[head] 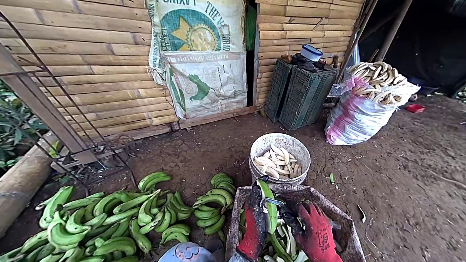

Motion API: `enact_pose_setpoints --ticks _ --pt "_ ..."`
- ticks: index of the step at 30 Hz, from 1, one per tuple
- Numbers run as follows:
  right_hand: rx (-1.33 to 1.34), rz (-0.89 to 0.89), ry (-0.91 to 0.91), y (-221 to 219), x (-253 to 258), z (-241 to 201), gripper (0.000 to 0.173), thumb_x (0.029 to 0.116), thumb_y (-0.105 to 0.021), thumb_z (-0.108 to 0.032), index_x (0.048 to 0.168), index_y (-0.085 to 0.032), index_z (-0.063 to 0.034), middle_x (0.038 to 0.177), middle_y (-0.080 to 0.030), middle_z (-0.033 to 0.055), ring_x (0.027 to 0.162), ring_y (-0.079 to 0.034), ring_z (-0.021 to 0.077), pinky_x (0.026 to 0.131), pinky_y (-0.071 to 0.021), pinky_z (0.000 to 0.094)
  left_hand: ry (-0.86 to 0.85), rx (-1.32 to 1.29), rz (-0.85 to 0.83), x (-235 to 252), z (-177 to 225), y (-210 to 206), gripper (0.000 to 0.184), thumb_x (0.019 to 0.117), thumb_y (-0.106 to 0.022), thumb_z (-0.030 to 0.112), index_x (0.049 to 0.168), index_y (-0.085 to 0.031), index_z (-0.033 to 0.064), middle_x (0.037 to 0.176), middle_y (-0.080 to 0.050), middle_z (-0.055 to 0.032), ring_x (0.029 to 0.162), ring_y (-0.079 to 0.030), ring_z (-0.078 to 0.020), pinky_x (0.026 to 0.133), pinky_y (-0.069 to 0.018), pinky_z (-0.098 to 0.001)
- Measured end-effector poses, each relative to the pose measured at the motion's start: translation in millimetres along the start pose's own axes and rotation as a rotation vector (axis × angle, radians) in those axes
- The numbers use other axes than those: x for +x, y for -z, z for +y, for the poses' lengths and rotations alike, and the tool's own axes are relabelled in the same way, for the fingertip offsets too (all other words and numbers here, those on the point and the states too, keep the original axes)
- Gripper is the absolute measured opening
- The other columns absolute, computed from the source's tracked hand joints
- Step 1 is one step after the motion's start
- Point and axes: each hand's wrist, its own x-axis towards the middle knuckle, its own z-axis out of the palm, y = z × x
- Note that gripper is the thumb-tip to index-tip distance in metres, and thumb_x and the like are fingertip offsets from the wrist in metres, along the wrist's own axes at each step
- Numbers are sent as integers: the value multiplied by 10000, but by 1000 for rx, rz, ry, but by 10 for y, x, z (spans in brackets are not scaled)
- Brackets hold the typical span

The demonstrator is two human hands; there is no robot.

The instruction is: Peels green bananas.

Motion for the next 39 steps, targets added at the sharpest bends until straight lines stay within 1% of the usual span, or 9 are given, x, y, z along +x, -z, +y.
enact_pose_setpoints --ticks 4,8,11,15,21,27,31,36,39 --pt "77 -85 -108 4 109 110 340 814 -673 -185 1093 -770 -17 1030 -724 242 962 -706 456 797 -557 607 34 284 -29 -212 167 -86 404 1092 -326 97 1393 -468 -130 1272 -599 -209 1135 -591 -104 1016 -457 -228" --pt "129 -305 -373 66 229 289 357 926 -621 -143 1256 -707 -40 1152 -708 227 1041 -696 412 887 -542 595 63 740 -481 -245 151 62 455 1086 -408 138 1482 -437 -81 1493 -496 -254 1437 -442 -283 1223 -285 -374" --pt "153 -204 -405 74 257 427 340 953 -621 -169 1258 -701 -44 1121 -721 208 1013 -708 387 885 -544 591 -16 494 -449 -244 -10 92 410 1089 -369 123 1424 -519 -60 1362 -619 -181 1261 -590 -168 1118 -425 -304" --pt "323 -2 -143 2 97 260 356 907 -631 -307 1127 -766 -62 1040 -755 119 948 -733 255 836 -593 458 216 -181 -116 17 1 81 430 1123 -230 300 1314 -526 54 734 -619 -31 535 -596 -121 476 -537 -275" --pt "267 -89 234 -126 -52 150 322 909 -648 -458 1080 -784 -222 1012 -761 34 974 -723 215 857 -590 396 458 -1100 -219 182 -105 318 483 1084 -226 379 982 -602 94 673 -619 -9 552 -642 -106 527 -560 -223" --pt "156 -8 108 -192 -8 88 336 883 -628 -385 1046 -800 -147 980 -759 104 918 -732 305 798 -589 467 185 -389 -109 16 6 108 348 1115 -268 204 1218 -570 64 828 -651 2 676 -647 -62 608 -571 -211" --pt "177 -57 -145 -176 93 98 380 801 -681 -208 1111 -758 -2 1048 -725 231 961 -711 430 795 -573 571 35 56 -137 -172 5 84 357 1075 -387 136 1318 -548 -69 1123 -657 -93 994 -631 -76 916 -529 -249" --pt "179 32 -280 -65 178 266 399 847 -655 -215 1167 -735 9 1072 -725 231 971 -714 416 815 -571 565 560 -632 -105 -228 -149 48 486 1119 -188 344 1042 -593 86 623 -583 -9 448 -573 -86 393 -495 -216" --pt "219 169 -212 56 193 314 388 906 -633 -323 1148 -754 -45 1034 -753 134 929 -733 278 804 -595 444 486 -710 160 -89 -139 23 471 1114 -174 389 940 -532 139 585 -533 25 428 -536 -75 389 -480 -219"
